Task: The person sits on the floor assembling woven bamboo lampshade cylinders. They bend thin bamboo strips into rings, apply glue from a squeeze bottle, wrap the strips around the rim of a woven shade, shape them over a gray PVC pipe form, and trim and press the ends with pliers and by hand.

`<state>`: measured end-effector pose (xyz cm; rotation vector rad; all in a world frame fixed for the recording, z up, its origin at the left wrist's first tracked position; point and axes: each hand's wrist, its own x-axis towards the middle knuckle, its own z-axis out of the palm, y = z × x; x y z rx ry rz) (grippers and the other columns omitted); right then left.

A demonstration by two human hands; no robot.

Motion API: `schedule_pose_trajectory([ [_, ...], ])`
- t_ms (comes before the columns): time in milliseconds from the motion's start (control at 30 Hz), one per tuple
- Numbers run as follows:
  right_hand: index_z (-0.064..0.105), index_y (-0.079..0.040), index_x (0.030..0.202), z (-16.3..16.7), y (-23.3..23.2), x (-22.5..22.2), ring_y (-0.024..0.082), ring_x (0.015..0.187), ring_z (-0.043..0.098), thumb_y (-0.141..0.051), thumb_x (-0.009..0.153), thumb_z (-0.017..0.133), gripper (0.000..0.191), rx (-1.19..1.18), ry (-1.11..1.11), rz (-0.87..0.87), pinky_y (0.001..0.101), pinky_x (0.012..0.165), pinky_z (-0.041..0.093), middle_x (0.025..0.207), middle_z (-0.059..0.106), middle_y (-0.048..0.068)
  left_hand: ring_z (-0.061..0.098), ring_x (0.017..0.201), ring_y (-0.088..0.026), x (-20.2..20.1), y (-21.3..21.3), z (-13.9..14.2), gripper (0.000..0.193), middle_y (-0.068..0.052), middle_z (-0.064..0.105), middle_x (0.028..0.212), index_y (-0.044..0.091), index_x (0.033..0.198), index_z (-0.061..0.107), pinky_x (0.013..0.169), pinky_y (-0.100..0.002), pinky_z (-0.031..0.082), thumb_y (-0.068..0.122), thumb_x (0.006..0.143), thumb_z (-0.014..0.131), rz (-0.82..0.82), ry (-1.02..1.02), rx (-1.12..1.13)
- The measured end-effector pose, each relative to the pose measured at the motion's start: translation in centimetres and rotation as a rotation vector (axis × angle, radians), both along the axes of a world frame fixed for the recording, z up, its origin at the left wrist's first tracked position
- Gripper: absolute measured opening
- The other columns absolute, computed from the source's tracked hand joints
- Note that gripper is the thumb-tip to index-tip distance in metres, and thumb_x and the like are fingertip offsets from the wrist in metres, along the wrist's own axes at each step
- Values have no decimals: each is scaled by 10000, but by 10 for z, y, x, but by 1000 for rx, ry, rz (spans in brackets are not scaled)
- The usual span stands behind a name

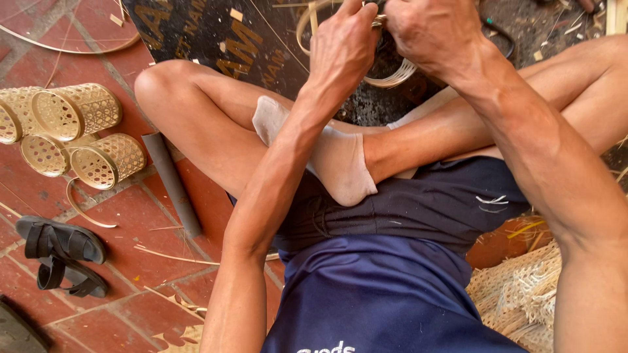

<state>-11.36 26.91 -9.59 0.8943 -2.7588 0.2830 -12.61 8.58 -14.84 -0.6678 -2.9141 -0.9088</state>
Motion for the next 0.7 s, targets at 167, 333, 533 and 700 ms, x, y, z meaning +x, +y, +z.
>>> schedule_pose_trajectory([
  [167,680,5,1122,-5,19,20,289,601,639,-35,1001,695,128,-192,-117,-233,420,516,491,741,649,143,698,896,-285,9,-26,28,445,-143,645,1019,17,1252,670,765,-419,591,286,930,820,71,-232,247],
  [333,634,-15,1255,-42,13,46,365,754,691,12,910,616,347,-261,-171,-382,467,661,533,853,702,174,684,906,-352,21,-7,9,393,-154,625,1036,31,1226,659,778,-447,566,107,849,738,92,-158,297],
  [533,666,-33,1277,-27,11,49,358,709,690,-13,921,645,357,-299,-193,-402,472,632,529,834,697,174,689,960,-383,24,-9,6,339,-159,635,1113,52,1228,665,823,-479,562,-20,897,641,46,-114,192],
  [700,730,-20,1099,-11,16,40,315,687,684,-52,940,697,166,-284,-145,-211,415,590,526,833,702,149,716,898,-350,21,-14,9,258,-173,675,1082,18,1145,687,770,-440,582,46,892,726,-22,-129,284],
])
